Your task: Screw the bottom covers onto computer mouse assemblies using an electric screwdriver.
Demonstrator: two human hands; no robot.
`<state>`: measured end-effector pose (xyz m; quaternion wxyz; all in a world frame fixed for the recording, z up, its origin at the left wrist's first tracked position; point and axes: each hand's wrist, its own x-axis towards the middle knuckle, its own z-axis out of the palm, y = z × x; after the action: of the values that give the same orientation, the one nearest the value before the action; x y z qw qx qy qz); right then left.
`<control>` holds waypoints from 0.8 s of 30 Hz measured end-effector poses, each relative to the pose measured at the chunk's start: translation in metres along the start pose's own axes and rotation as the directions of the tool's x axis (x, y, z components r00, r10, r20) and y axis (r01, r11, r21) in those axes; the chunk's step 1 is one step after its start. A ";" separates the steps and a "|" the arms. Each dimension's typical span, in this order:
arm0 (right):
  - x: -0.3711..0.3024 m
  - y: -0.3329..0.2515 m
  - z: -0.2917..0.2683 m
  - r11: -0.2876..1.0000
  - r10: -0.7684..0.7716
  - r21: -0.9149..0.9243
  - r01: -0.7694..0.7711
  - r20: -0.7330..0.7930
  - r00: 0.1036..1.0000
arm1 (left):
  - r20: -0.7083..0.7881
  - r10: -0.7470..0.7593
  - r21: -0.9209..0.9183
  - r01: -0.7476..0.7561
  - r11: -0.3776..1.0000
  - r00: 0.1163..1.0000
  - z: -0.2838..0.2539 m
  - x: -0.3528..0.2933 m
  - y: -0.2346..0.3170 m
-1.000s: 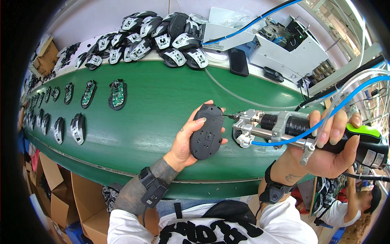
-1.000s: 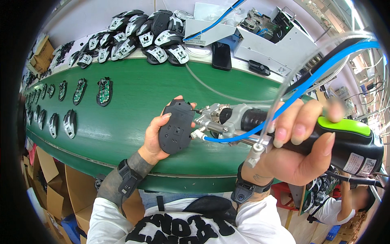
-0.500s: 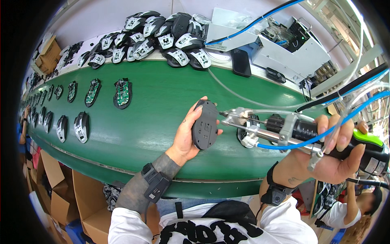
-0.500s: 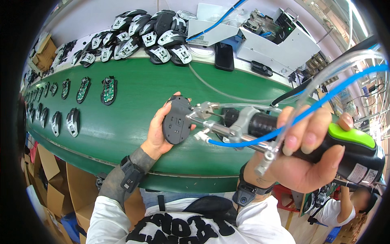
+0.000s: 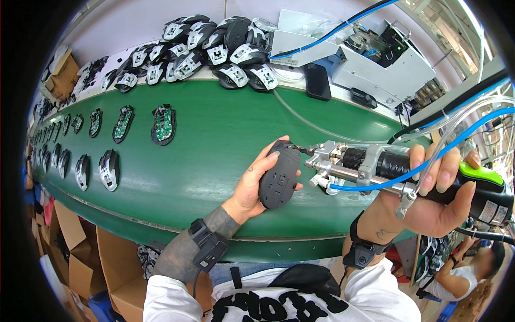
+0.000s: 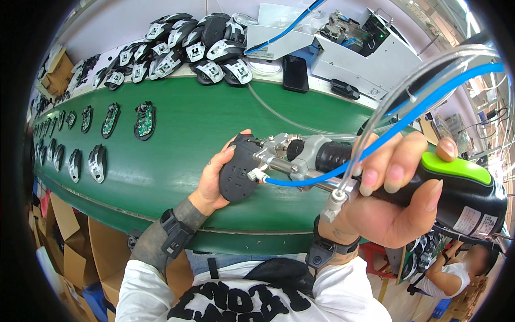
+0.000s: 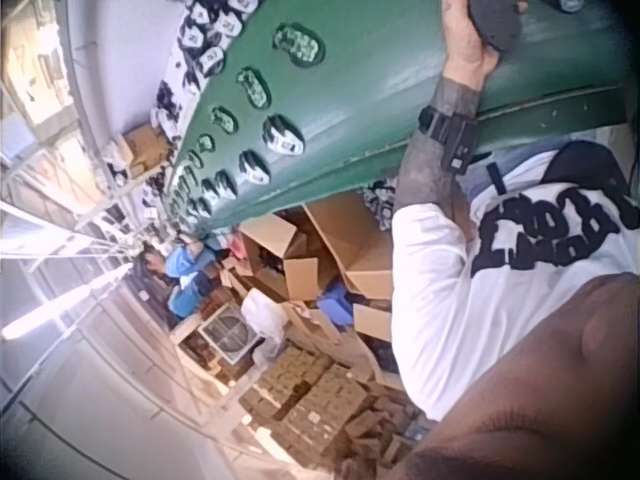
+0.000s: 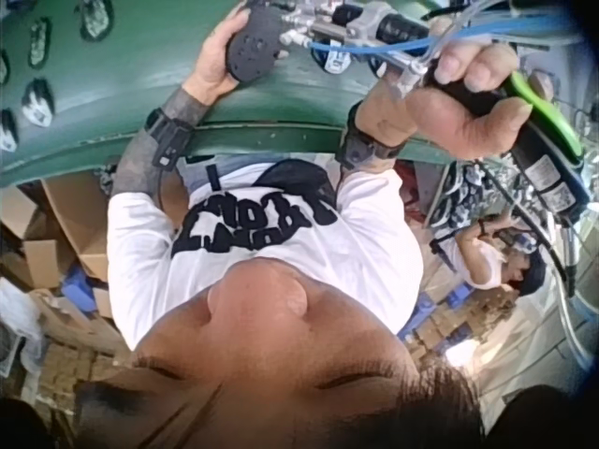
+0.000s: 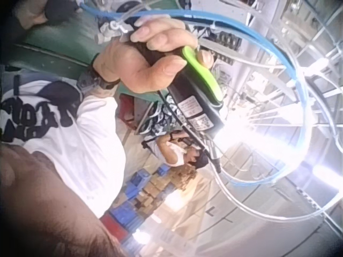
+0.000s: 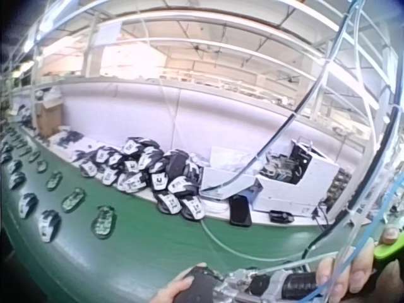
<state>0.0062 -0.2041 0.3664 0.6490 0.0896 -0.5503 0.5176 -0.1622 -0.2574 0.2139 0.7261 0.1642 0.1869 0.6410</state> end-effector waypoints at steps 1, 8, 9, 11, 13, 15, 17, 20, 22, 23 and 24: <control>0.000 -0.001 0.000 1.000 0.003 0.007 -0.003 -0.009 1.000 | -0.002 0.003 -0.002 -0.003 1.000 1.000 0.001 -0.002 0.000; 0.001 -0.007 0.001 0.998 -0.030 -0.061 0.026 -0.056 0.998 | 0.052 0.003 0.059 -0.007 0.998 0.999 0.005 -0.002 0.005; 0.000 -0.006 0.001 0.999 -0.024 -0.049 0.021 -0.055 0.998 | 0.018 0.032 0.141 -0.034 0.989 0.999 0.004 -0.003 0.006; -0.003 -0.005 0.002 0.998 -0.001 -0.060 -0.002 -0.055 0.999 | -0.094 0.101 0.141 -0.087 0.986 0.990 -0.003 -0.003 0.012; -0.001 -0.011 0.002 0.999 0.027 -0.026 -0.027 -0.002 1.000 | -0.250 0.188 0.162 -0.150 0.975 0.950 -0.008 0.005 0.021; -0.002 -0.015 0.007 1.000 0.027 -0.011 -0.027 -0.016 1.000 | -0.274 0.229 0.098 -0.209 0.973 0.934 -0.016 0.010 0.029; -0.005 -0.013 0.012 0.999 0.050 0.023 -0.050 -0.006 0.999 | -0.260 0.259 0.083 -0.246 0.966 0.930 -0.016 0.009 0.034; -0.009 -0.004 0.019 0.992 0.125 0.022 -0.125 0.010 0.992 | -0.191 0.309 0.033 -0.308 0.951 0.932 -0.017 0.006 0.038; -0.010 -0.001 0.025 0.993 0.113 0.035 -0.113 -0.005 0.994 | -0.134 0.321 0.001 -0.324 0.946 0.938 -0.013 0.005 0.038; -0.010 0.000 0.027 0.994 0.101 0.049 -0.101 -0.016 0.995 | -0.120 0.323 -0.005 -0.326 0.945 0.939 -0.010 0.004 0.038; -0.010 -0.001 0.027 0.993 0.118 -0.003 -0.118 -0.001 0.993 | -0.106 0.327 -0.011 -0.330 0.944 0.939 -0.008 0.004 0.038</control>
<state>-0.0084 -0.2290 0.3695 0.6179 0.0558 -0.5549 0.5542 -0.1987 -0.2490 0.2245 0.6008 0.1495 0.1847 0.7632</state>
